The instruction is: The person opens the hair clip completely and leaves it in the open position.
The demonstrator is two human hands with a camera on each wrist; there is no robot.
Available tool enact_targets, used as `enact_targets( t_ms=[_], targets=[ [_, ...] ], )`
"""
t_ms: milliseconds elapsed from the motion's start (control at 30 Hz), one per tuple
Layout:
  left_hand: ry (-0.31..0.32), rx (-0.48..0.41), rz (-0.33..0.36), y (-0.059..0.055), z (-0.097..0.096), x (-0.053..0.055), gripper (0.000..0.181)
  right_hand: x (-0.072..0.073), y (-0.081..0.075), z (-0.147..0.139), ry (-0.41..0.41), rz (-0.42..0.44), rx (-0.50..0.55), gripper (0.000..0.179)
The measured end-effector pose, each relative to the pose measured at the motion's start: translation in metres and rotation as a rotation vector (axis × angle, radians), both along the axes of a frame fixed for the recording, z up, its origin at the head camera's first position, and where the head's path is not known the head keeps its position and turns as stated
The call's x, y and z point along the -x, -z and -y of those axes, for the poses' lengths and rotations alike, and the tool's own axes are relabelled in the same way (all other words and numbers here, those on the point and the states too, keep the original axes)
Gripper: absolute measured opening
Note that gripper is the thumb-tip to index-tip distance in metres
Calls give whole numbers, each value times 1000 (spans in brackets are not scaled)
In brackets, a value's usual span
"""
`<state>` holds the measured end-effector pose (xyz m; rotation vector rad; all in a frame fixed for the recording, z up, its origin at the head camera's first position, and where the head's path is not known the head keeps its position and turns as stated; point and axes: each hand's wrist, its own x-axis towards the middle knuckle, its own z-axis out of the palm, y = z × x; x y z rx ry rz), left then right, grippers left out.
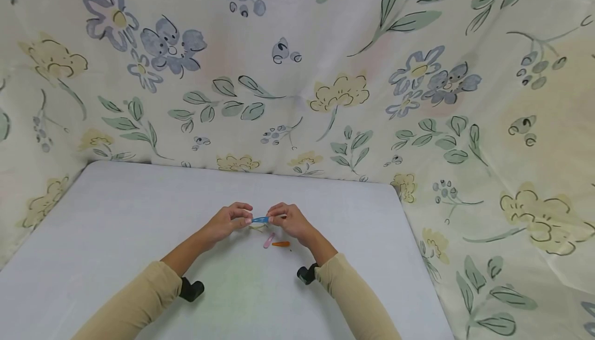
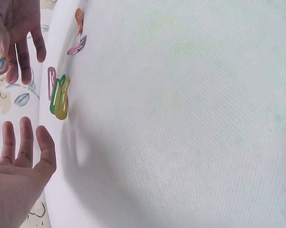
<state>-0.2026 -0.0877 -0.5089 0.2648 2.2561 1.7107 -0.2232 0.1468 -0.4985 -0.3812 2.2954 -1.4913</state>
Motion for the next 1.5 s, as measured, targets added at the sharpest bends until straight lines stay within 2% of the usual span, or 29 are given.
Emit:
enact_targets(
  t_ms=[100, 333, 567, 733, 833, 1000, 1133, 1267, 1367, 1500],
  targets=[
    [8, -9, -8, 0, 0, 0, 14, 0, 1, 0, 3, -17, -7, 16],
    [16, -7, -26, 2, 1, 1, 14, -1, 0, 1, 39, 24, 10, 16],
    [-12, -9, -51, 2, 1, 1, 16, -1, -2, 4, 59, -6, 2, 14],
    [-44, -8, -38, 3, 0, 2, 17, -1, 0, 3, 61, -28, -20, 14],
    [-69, 36, -64, 8, -1, 3, 14, 0, 4, 3, 50, -86, -62, 12],
    [-78, 150, -216, 18, -5, 2, 5, -1, 12, 6, 24, -262, -201, 10],
    [-62, 193, -288, 21, -7, 1, 5, -3, 15, 7, 11, -342, -259, 10],
    [-44, 238, -304, 22, -7, -1, 5, -7, 13, 8, -3, -384, -304, 9],
    [-19, 282, -341, 23, -6, -3, 6, -9, 14, 9, -24, -432, -352, 8],
    [20, 356, -431, 27, -4, -4, 7, -10, 19, 9, -72, -537, -421, 8]
  ],
)
